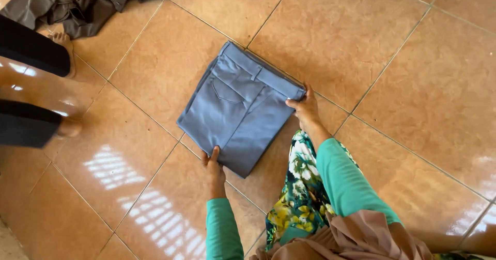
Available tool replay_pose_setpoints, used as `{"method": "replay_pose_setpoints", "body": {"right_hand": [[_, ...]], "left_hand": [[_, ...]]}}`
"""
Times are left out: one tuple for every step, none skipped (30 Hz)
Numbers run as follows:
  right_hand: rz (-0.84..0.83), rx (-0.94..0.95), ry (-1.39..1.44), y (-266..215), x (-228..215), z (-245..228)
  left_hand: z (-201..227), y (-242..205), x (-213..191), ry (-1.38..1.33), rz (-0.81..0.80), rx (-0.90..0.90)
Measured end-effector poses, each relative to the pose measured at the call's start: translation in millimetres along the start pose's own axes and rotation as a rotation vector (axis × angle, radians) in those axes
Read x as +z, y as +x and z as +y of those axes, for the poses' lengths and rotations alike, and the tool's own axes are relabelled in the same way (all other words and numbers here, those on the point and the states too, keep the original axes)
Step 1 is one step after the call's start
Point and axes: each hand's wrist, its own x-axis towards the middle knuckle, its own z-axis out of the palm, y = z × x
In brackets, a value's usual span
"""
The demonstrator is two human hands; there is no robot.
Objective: Folding grey trousers into a neat rectangular shape and stacking them on the floor.
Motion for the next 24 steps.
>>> {"method": "replay_pose_setpoints", "body": {"right_hand": [[0.006, 0.003, 0.001, -3.9, -0.8, 0.4], [0.01, -0.01, -0.091, -7.9, -1.5, 0.8], [0.008, -0.025, -0.182, -11.0, 1.2, 0.1], [0.008, -0.024, -0.18, -11.8, -3.4, 1.1], [-0.006, -0.045, -0.197, -11.7, -6.9, 1.5], [-0.02, -0.066, -0.214, -11.9, -10.4, 2.0], [-0.02, -0.066, -0.212, -8.0, -15.2, 1.8], [0.005, -0.136, -0.348, -4.4, -20.1, 1.8], [0.032, -0.209, -0.484, 0.5, -25.3, 0.5], [0.033, -0.211, -0.483, 0.4, -26.2, 2.0], [0.123, -0.482, -0.782, 0.7, -27.9, 2.9], [0.215, -0.756, -1.078, 1.1, -29.9, 3.7], [0.222, -0.754, -1.078, -13.0, -25.6, -6.6], [0.18, -0.849, -1.258, -27.2, -21.6, -17.1], [0.136, -0.946, -1.435, -40.0, -16.6, -28.4], [0.145, -0.945, -1.434, -46.4, -14.0, -26.7], [0.035, -0.885, -1.519, -52.7, -10.9, -25.2], [-0.076, -0.821, -1.601, -58.9, -8.0, -23.6], [-0.067, -0.819, -1.598, -63.6, -7.1, -23.6], [-0.071, -0.86, -1.64, -68.1, -6.3, -23.7], [-0.073, -0.9, -1.682, -72.6, -6.0, -24.0], [-0.062, -0.897, -1.68, -70.9, -6.4, -22.5], [-0.068, -0.909, -1.633, -68.9, -7.9, -21.0], [-0.073, -0.923, -1.586, -67.0, -10.0, -19.8]], "left_hand": [[1.2, -0.8, -1.8, 0.005, -0.003, -0.004], [2.5, -1.6, -3.7, 0.012, -0.007, 0.01], [6.3, -1.2, -5.9, 0.017, -0.008, 0.027], [0.7, 2.4, -7.4, 0.019, -0.009, 0.029], [-4.2, 6.9, -8.1, 0.056, 0.003, 0.078], [-9.0, 11.3, -9.2, 0.094, 0.014, 0.127], [-17.3, 18.3, -3.9, 0.095, 0.015, 0.128], [-25.7, 25.2, 1.3, 0.477, 0.184, 0.389], [-34.1, 32.7, 8.5, 0.857, 0.352, 0.65], [-4.9, -3.3, 29.6, 0.856, 0.351, 0.652], [24.2, -39.2, 51.8, 1.025, 0.328, 0.686], [53.2, -75.5, 73.8, 1.193, 0.304, 0.719], [52.5, -81.8, 87.7, 1.193, 0.298, 0.722], [51.7, -88.6, 101.5, 1.268, 0.239, 0.821], [51.7, -94.4, 116.6, 1.338, 0.181, 0.925], [52.0, -102.9, 126.4, 1.335, 0.176, 0.932], [52.5, -111.3, 136.2, 1.371, 0.121, 0.999], [52.9, -119.9, 145.9, 1.406, 0.065, 1.066], [48.9, -120.0, 149.1, 1.404, 0.06, 1.074], [44.7, -120.2, 152.5, 1.423, 0.042, 1.068], [40.5, -120.6, 156.4, 1.443, 0.022, 1.064], [39.6, -120.8, 158.3, 1.441, 0.015, 1.074], [38.1, -121.1, 161.3, 1.45, -0.002, 1.076], [36.4, -121.9, 164.4, 1.459, -0.019, 1.079]]}}
